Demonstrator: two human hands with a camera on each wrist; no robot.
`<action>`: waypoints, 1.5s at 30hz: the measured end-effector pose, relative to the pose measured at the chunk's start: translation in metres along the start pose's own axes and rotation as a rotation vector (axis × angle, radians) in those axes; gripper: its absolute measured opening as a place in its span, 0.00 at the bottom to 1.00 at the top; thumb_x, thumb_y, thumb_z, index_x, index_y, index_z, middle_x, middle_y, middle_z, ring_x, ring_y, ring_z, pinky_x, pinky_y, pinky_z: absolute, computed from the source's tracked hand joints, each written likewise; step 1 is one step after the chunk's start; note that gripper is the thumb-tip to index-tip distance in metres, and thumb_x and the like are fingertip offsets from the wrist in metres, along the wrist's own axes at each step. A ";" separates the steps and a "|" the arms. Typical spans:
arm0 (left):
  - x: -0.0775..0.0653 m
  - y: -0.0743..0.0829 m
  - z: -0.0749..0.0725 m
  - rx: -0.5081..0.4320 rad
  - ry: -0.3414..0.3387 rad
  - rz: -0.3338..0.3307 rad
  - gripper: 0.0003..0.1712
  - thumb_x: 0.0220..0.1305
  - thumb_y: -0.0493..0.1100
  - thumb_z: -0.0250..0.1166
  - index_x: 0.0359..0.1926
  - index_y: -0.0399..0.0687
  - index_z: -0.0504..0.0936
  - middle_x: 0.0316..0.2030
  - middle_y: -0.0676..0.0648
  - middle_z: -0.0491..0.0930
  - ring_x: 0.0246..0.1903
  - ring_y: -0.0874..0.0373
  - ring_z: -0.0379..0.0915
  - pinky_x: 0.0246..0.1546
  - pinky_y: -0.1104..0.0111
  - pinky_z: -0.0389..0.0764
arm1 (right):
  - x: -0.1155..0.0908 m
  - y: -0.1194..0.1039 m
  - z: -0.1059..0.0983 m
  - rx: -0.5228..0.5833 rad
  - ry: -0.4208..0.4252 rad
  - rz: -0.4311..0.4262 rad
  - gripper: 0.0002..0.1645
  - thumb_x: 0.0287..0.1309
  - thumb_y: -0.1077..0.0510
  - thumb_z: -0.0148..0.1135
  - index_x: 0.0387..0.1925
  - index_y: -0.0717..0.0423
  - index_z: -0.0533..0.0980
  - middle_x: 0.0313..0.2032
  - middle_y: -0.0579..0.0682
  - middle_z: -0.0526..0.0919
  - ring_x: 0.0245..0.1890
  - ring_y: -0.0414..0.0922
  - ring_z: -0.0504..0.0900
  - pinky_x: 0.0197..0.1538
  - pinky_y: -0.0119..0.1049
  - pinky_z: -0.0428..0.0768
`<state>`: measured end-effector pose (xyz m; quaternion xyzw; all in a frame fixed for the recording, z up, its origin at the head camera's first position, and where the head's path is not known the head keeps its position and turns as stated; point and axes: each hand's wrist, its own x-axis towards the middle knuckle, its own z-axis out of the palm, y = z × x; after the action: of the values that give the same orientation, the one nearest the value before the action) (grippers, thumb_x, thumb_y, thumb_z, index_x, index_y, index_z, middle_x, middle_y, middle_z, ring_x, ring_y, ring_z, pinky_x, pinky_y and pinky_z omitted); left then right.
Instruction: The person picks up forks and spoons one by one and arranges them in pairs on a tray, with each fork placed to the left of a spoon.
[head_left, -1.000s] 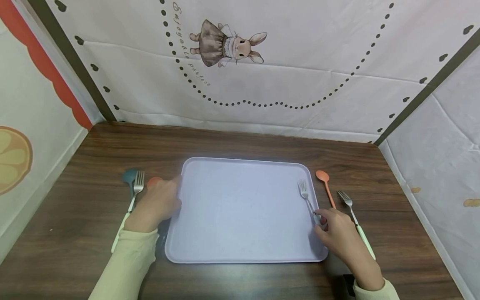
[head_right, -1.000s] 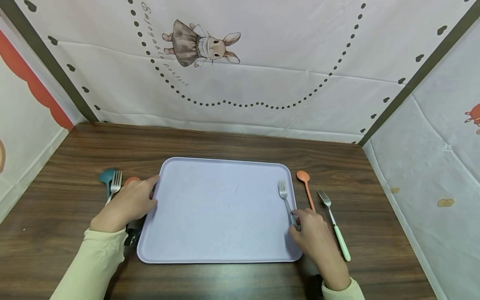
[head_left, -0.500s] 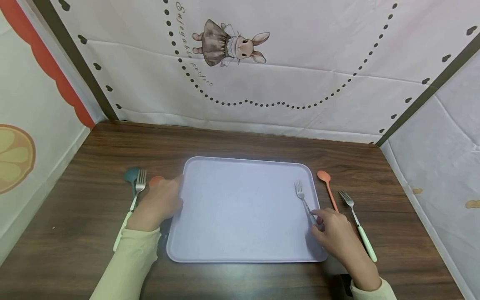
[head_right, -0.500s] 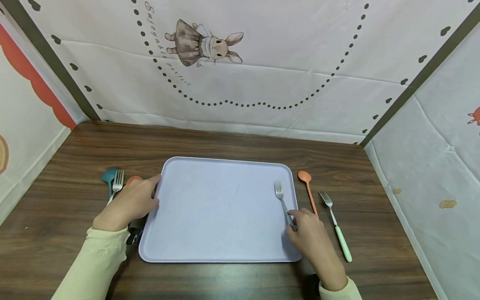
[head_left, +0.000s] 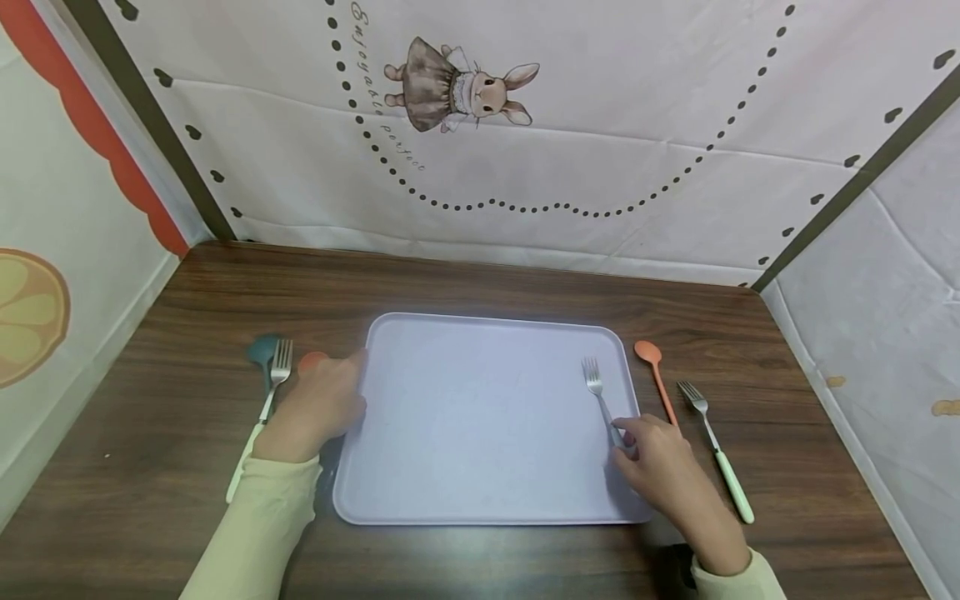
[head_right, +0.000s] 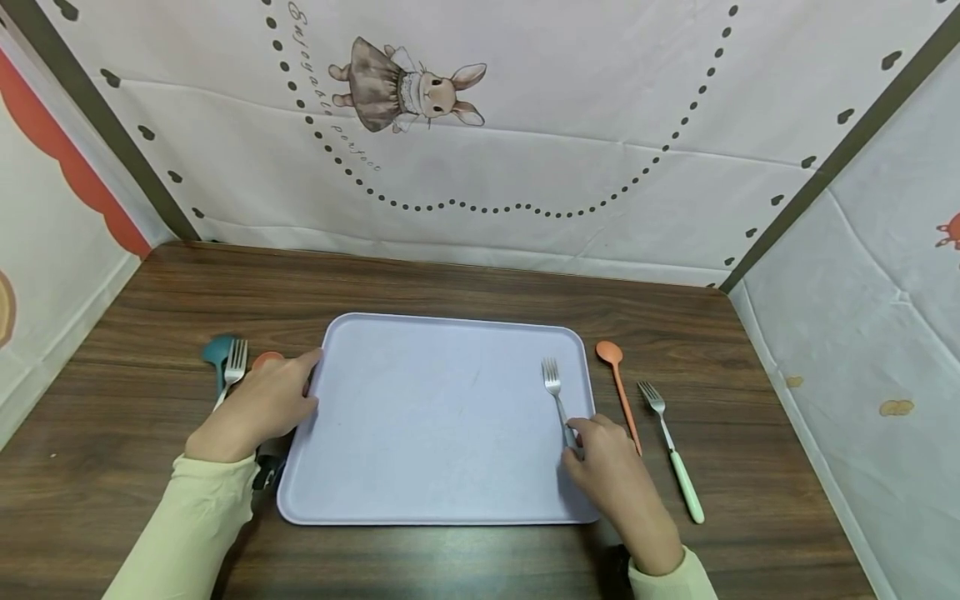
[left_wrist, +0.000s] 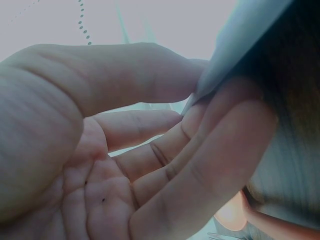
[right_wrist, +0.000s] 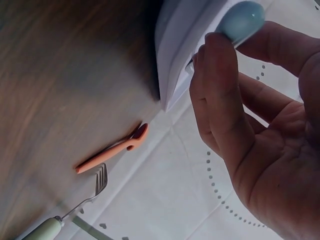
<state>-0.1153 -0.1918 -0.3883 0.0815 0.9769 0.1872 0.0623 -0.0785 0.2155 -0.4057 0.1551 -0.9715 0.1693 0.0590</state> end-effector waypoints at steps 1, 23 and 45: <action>0.000 0.000 0.000 0.001 -0.001 -0.001 0.30 0.43 0.29 0.53 0.54 0.27 0.66 0.20 0.41 0.70 0.20 0.49 0.65 0.17 0.59 0.71 | 0.001 -0.001 0.001 0.003 -0.003 -0.003 0.17 0.36 0.65 0.65 0.35 0.61 0.81 0.21 0.48 0.74 0.20 0.38 0.71 0.22 0.37 0.73; 0.000 0.003 -0.001 -0.007 -0.013 0.010 0.32 0.44 0.29 0.54 0.56 0.26 0.64 0.22 0.40 0.72 0.21 0.50 0.65 0.19 0.57 0.72 | 0.008 -0.014 0.007 0.002 -0.086 0.059 0.16 0.40 0.62 0.70 0.36 0.62 0.80 0.24 0.52 0.77 0.23 0.41 0.74 0.24 0.37 0.76; 0.001 0.002 0.000 0.006 0.014 0.037 0.31 0.43 0.30 0.55 0.54 0.25 0.66 0.21 0.40 0.72 0.21 0.50 0.64 0.20 0.56 0.72 | 0.007 -0.008 0.003 0.032 0.055 -0.028 0.21 0.42 0.58 0.70 0.41 0.63 0.79 0.25 0.50 0.78 0.21 0.39 0.75 0.24 0.38 0.76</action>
<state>-0.1156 -0.1896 -0.3872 0.0983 0.9763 0.1857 0.0517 -0.0824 0.2054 -0.4052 0.1649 -0.9644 0.1881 0.0854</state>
